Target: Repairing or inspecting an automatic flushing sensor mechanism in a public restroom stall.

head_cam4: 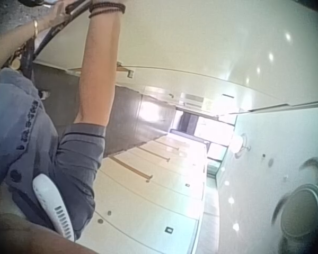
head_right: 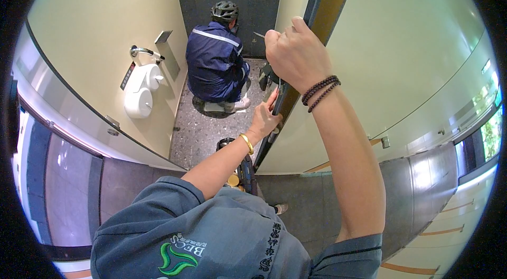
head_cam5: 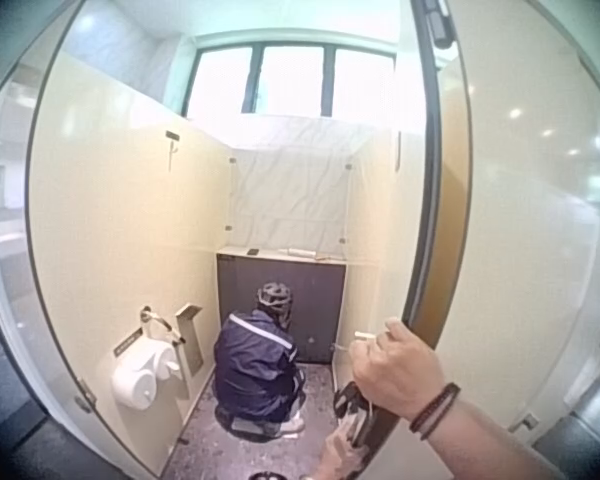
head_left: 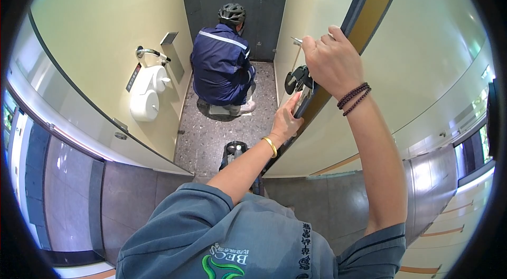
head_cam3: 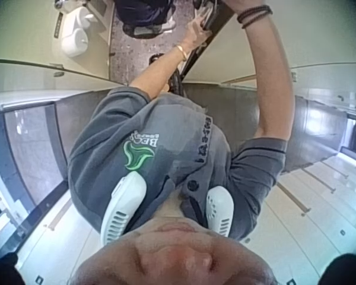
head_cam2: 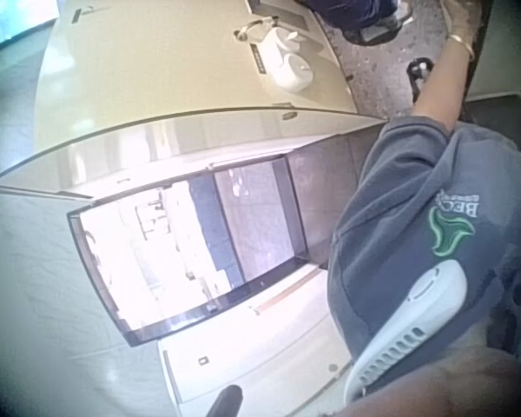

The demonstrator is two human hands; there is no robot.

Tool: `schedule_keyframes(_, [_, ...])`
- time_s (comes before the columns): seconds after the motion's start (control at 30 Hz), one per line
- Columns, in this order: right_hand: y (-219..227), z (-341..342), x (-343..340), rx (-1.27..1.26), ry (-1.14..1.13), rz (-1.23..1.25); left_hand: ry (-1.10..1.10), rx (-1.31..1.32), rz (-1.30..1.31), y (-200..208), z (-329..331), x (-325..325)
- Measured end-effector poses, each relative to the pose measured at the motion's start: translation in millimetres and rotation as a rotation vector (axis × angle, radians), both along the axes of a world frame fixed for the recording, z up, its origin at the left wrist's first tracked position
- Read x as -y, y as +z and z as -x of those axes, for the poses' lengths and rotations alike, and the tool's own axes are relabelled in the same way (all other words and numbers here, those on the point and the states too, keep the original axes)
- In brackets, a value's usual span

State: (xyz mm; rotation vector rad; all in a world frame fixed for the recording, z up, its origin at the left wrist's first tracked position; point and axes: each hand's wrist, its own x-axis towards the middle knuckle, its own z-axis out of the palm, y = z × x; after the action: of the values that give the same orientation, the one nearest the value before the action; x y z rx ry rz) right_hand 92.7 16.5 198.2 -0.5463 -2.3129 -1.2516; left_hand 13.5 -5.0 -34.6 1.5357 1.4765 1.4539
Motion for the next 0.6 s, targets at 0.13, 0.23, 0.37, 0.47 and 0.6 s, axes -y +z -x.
schedule_keyframes(0.13, [0.6,-0.6,1.6,-0.009,0.006,0.011,-0.003,-0.023,0.020,-1.2,-0.6,-1.7])
schedule_keyframes(0.23, [2.3,0.6,4.0,0.004,-0.027,0.036,-0.023,0.021,0.001,-9.1,0.8,-5.7])
schedule_keyframes(0.37, [1.5,-0.1,1.5,0.004,-0.011,-0.003,-0.044,0.053,-0.006,-11.4,-0.4,-7.1])
schedule_keyframes(0.47, [0.4,-1.1,-0.1,0.002,-0.008,-0.019,-0.036,0.008,0.017,-7.8,-0.6,-4.8])
schedule_keyframes(0.6, [0.9,-0.7,0.3,-0.008,0.015,-0.015,-0.028,-0.002,0.004,-5.1,0.0,-3.4])
